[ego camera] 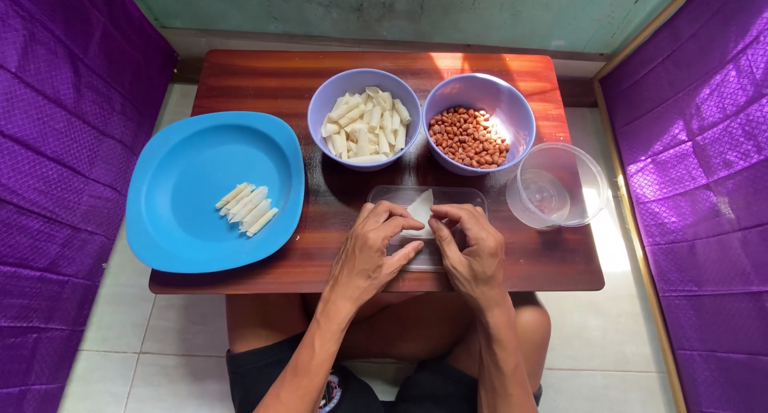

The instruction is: A person manually wraps peanuts and sliced food items into small white wrappers, rolling them into individual packets and placing them on a plate.

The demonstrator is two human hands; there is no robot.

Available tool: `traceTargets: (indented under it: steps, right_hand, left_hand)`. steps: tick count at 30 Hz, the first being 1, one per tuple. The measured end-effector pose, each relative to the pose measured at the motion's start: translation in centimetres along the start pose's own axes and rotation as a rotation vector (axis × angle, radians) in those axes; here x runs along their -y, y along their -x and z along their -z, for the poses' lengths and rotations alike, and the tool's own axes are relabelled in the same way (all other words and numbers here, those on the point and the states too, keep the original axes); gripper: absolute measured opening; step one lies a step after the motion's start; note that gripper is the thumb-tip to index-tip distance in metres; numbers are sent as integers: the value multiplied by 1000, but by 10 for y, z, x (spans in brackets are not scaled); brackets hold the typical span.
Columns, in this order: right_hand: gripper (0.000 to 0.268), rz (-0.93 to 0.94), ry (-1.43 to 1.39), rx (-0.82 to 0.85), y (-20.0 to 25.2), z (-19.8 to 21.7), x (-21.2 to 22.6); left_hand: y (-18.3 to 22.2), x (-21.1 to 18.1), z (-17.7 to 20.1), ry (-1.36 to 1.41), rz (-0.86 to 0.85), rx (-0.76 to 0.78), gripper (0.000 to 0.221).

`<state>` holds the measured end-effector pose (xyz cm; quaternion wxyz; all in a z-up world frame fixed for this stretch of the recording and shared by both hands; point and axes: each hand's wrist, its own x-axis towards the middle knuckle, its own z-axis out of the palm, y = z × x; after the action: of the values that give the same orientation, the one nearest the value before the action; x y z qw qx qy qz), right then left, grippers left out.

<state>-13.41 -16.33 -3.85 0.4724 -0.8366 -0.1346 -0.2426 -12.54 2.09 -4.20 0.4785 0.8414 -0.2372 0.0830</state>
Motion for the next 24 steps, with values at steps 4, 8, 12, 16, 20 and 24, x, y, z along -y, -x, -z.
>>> traceTargets:
  steps: [4,8,12,16,20,24]
  right_hand:
    - [11,-2,-2,-8,-3,0,5]
    - [14,15,-14,13,-7,2,13]
    - [13,29,-12,30,-8,1,12]
    - [12,28,-14,47,-8,3,15]
    - [12,54,97,108,-4,5,14]
    - [13,65,167,147,2,6,15]
  left_hand:
    - [0,4,0,41,18,-15,12]
    - [-1,4,0,55,11,-27,5]
    - [-3,0,3,41,24,-25,6]
    - [-3,1,1,49,28,-28,6]
    - [-5,-1,1,46,58,-34,5]
    - [-5,-1,0,42,78,-32,5]
